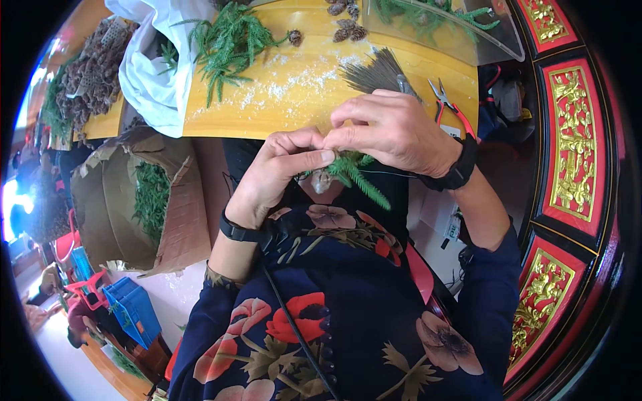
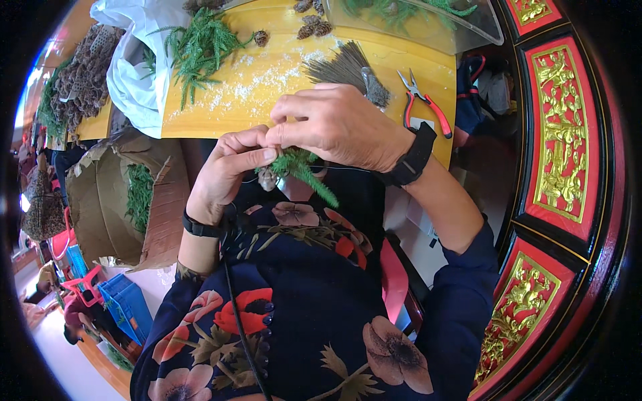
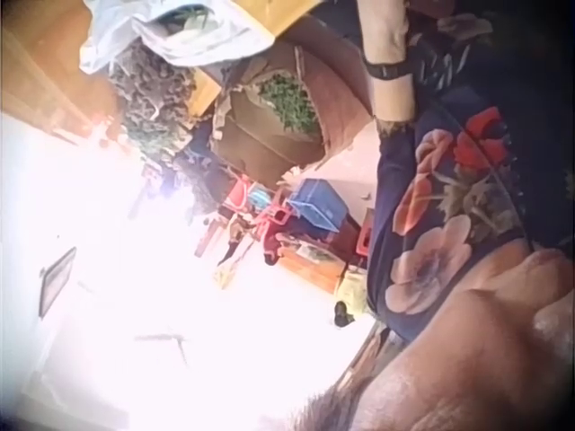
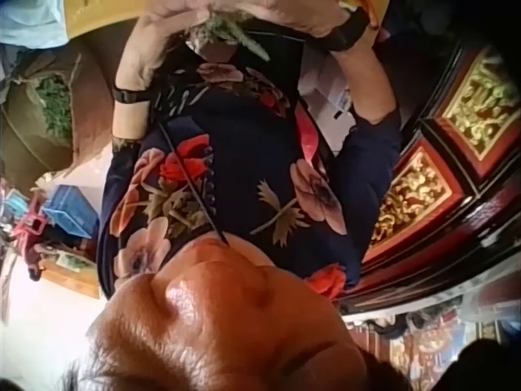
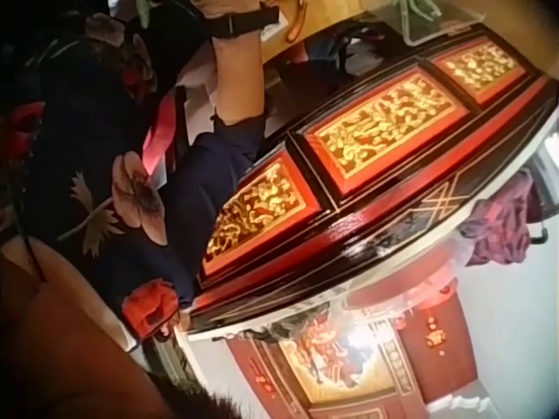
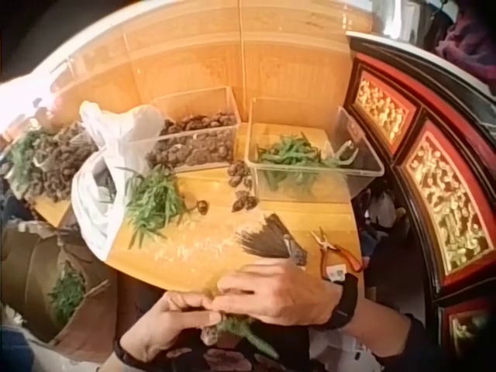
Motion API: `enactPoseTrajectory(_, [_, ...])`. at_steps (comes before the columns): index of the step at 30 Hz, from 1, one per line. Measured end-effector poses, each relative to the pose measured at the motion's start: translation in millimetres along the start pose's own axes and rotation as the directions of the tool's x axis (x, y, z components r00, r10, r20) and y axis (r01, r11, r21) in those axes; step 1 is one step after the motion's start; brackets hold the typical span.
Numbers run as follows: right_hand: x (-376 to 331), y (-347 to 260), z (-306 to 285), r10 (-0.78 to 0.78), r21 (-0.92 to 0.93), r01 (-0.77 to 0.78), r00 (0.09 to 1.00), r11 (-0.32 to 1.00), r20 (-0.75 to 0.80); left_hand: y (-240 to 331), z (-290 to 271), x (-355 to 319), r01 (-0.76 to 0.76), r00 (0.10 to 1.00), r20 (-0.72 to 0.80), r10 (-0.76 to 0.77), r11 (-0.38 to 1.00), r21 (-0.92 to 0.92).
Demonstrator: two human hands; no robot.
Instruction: Assembling and trimming artificial plant components using pliers at a workstation.
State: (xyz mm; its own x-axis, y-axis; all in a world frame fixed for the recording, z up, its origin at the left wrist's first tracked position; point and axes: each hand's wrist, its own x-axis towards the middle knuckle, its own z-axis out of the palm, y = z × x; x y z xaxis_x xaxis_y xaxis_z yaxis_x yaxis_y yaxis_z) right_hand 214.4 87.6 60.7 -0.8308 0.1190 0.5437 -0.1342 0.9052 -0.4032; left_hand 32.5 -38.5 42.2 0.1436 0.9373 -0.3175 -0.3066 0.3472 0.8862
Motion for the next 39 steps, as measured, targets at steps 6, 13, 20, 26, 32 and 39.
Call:
enactPoseTrajectory(6, [6, 3, 1, -0.079, -0.073, 0.084, 0.994, 0.994, 0.074, -6, -7, -3, 0.033, 0.999, 0.013, -0.032, 0.997, -0.071])
enactPoseTrajectory(13, [5, 1, 9, 0.027, -0.077, -0.018, 0.992, 0.997, 0.122, -8, 4, -2, -0.02, 0.979, -0.202, 0.038, 0.995, 0.094])
enactPoseTrajectory(20, [0, -11, 19, 0.445, -0.088, -0.437, 0.876, 0.895, 0.187, -11, 20, 4, -0.201, 0.715, -0.088, 0.693, 0.325, 0.924])
enactPoseTrajectory(26, [-55, 9, 3, 0.664, -0.228, -0.754, 0.652, 0.616, -0.366, -12, 13, 4, -0.158, 0.811, -0.358, 0.464, 0.761, 0.629])
enactPoseTrajectory(32, [-131, 10, -11, 0.788, -0.513, -0.827, 0.468, 0.23, -0.401, -7, 15, 11, -0.11, 0.907, -0.382, 0.179, 0.974, 0.195])
enactPoseTrajectory(39, [-125, 26, -9, 0.885, -0.518, -0.853, 0.286, 0.061, -0.367, -4, 17, 10, -0.068, 0.945, -0.314, 0.085, 0.995, 0.067])
